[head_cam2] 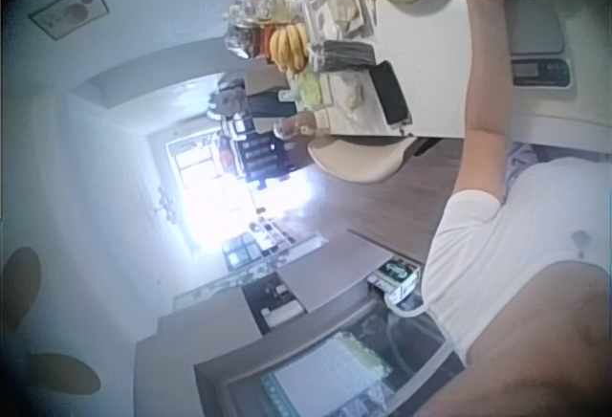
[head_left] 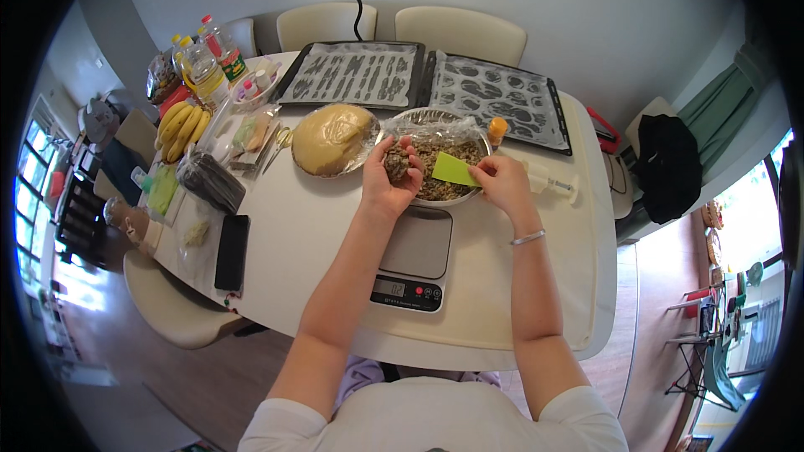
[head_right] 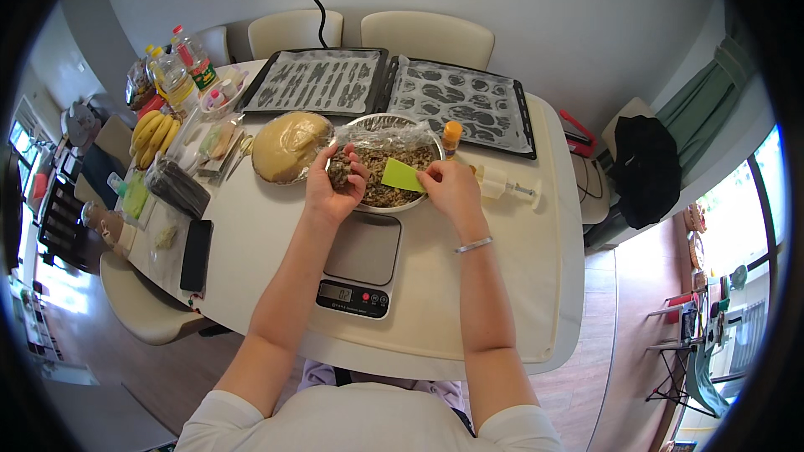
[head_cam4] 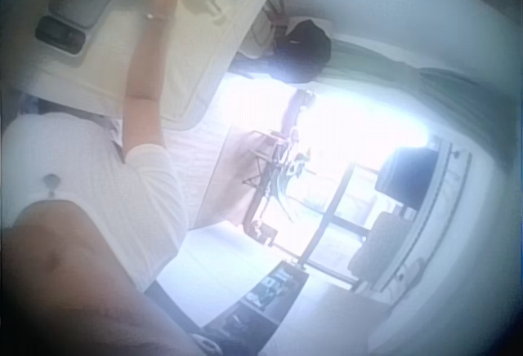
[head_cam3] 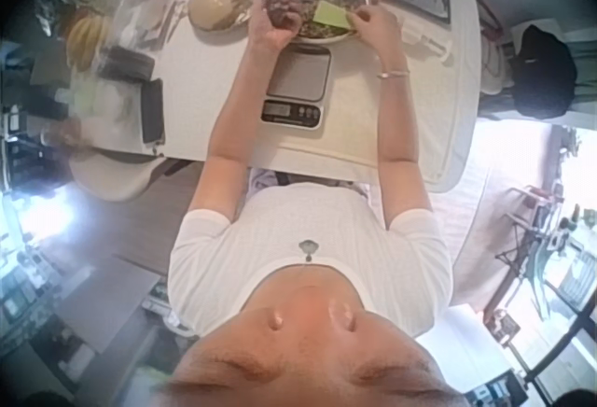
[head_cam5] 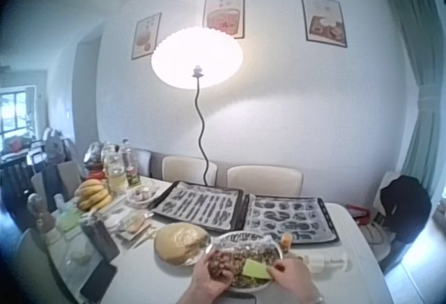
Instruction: The person scoops a brown mixture from a bowl, weighs it on a digital scale, and rolls it into a ball by hand.
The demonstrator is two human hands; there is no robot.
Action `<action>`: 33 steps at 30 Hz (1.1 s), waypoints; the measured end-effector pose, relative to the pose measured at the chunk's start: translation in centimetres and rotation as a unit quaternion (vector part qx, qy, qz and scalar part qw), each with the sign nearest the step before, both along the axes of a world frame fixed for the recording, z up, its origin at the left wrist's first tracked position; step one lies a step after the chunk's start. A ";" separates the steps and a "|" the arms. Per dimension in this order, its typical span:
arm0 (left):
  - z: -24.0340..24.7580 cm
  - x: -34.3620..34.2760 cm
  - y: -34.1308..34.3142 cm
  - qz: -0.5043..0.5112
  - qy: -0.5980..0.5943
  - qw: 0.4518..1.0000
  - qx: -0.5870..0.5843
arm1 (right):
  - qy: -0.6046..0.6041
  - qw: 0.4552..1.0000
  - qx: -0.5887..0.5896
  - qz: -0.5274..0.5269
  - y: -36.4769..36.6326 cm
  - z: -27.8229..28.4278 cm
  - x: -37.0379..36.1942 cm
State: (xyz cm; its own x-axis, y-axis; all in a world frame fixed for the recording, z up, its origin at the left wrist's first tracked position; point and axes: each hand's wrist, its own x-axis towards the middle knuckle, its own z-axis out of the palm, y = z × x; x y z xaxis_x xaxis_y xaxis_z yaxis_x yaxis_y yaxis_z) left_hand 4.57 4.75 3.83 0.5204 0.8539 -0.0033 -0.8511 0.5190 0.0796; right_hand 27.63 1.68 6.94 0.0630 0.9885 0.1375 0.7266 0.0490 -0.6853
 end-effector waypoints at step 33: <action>1.5 2.3 3.4 0.033 0.087 0.996 -0.005 | 0.160 0.985 -0.041 0.049 -0.1 1.2 1.3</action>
